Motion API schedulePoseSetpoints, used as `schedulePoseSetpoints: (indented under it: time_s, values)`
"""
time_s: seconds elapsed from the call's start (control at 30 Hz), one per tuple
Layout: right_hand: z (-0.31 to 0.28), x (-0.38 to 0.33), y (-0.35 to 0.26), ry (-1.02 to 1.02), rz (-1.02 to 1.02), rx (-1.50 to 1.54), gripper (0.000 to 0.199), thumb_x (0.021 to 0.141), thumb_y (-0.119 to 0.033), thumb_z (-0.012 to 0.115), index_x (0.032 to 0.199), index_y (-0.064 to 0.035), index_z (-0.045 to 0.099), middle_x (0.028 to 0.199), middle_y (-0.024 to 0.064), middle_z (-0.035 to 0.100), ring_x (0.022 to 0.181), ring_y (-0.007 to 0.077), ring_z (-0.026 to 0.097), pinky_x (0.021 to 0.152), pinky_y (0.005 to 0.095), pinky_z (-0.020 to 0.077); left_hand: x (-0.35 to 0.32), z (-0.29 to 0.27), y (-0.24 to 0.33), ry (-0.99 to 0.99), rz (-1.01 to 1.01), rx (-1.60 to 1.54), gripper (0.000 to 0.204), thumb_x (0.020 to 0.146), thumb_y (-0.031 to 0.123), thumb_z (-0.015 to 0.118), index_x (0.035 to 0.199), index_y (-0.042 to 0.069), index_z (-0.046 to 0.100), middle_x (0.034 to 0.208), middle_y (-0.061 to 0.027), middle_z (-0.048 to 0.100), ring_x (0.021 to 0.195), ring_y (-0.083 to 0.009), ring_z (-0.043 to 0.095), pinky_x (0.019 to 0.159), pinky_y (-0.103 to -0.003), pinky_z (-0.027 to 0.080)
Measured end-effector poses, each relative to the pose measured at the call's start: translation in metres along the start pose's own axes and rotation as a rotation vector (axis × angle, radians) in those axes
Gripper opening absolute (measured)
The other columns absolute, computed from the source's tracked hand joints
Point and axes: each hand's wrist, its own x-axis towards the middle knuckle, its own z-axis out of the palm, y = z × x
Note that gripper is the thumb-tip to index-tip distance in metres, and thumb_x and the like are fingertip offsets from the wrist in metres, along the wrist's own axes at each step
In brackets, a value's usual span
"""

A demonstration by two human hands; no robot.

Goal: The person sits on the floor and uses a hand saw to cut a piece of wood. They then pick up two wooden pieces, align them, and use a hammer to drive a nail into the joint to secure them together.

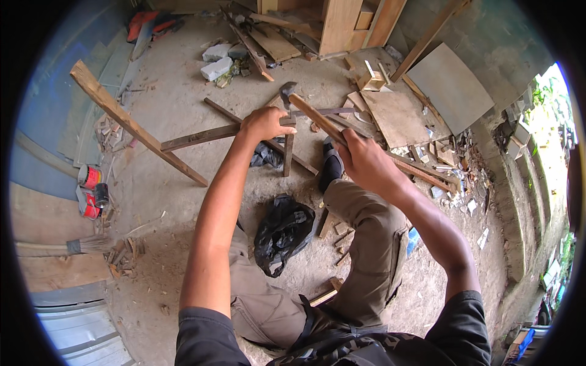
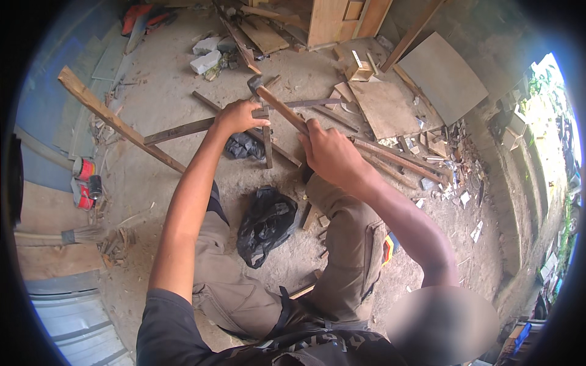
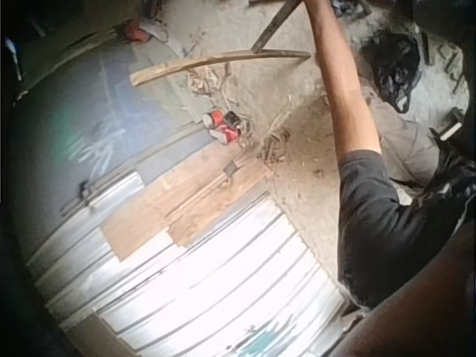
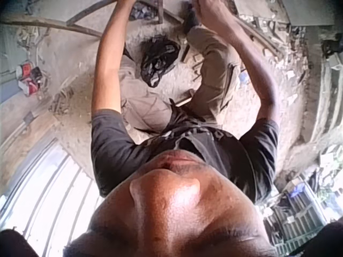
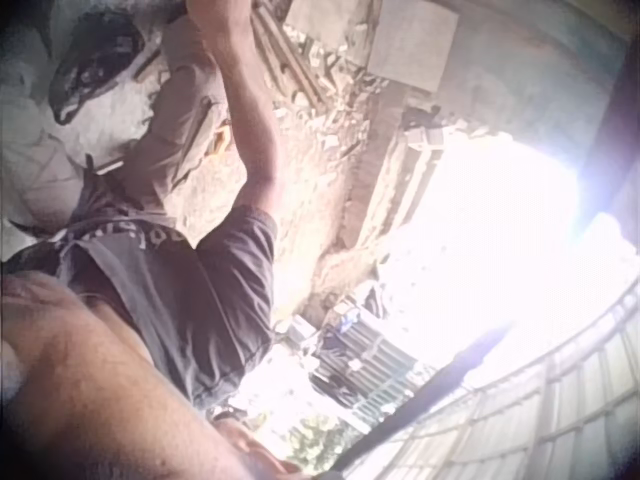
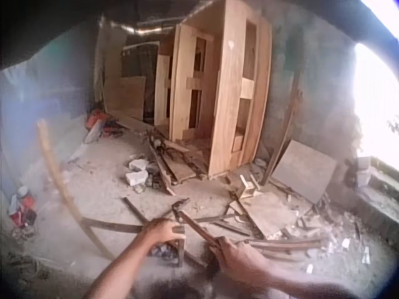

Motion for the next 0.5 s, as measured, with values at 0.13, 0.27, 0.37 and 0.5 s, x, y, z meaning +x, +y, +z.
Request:
schedulePoseSetpoints:
  time_s: [0.13, 0.27, 0.37, 0.5]
  values:
    - [-0.007, 0.008, 0.004, 0.107, -0.075, 0.086, 0.025, 0.096, -0.019, 0.054, 0.106, 0.0023, 0.046, 0.065, 0.0267, 0.060, 0.066, 0.0473, 0.061, 0.061, 0.0557, 0.0484, -0.006, -0.004, 0.005, -0.029, -0.043, -0.028, 0.048, 0.073, 0.052, 0.076, 0.101, 0.014, 0.073, 0.093, -0.0169, 0.071, 0.088, -0.0341, 0.068, 0.079, -0.044, 0.053]
    - [0.003, 0.005, 0.001, 0.148, -0.038, 0.156, 0.024, 0.097, -0.020, 0.052, 0.102, 0.0021, 0.046, 0.065, 0.0262, 0.060, 0.065, 0.0481, 0.060, 0.060, 0.0565, 0.0482, -0.002, 0.000, 0.001, 0.005, -0.014, -0.004, 0.048, 0.073, 0.053, 0.076, 0.101, 0.014, 0.073, 0.092, -0.0171, 0.071, 0.087, -0.0343, 0.068, 0.078, -0.044, 0.053]
    - [-0.003, 0.005, 0.006, 0.006, -0.043, 0.003, 0.025, 0.098, -0.022, 0.051, 0.103, 0.0018, 0.045, 0.066, 0.0263, 0.061, 0.065, 0.0493, 0.060, 0.061, 0.0560, 0.0483, 0.000, -0.004, 0.003, -0.036, -0.017, -0.028, 0.050, 0.072, 0.053, 0.076, 0.102, 0.014, 0.073, 0.095, -0.0175, 0.070, 0.090, -0.0345, 0.068, 0.080, -0.044, 0.053]
    - [-0.008, 0.011, 0.001, 0.117, -0.070, 0.149, 0.026, 0.098, -0.023, 0.050, 0.103, 0.0024, 0.047, 0.067, 0.0265, 0.061, 0.067, 0.0498, 0.060, 0.063, 0.0559, 0.0485, -0.004, -0.002, 0.003, 0.001, -0.028, 0.002, 0.050, 0.072, 0.054, 0.076, 0.103, 0.014, 0.072, 0.095, -0.0174, 0.070, 0.091, -0.0351, 0.068, 0.080, -0.044, 0.053]
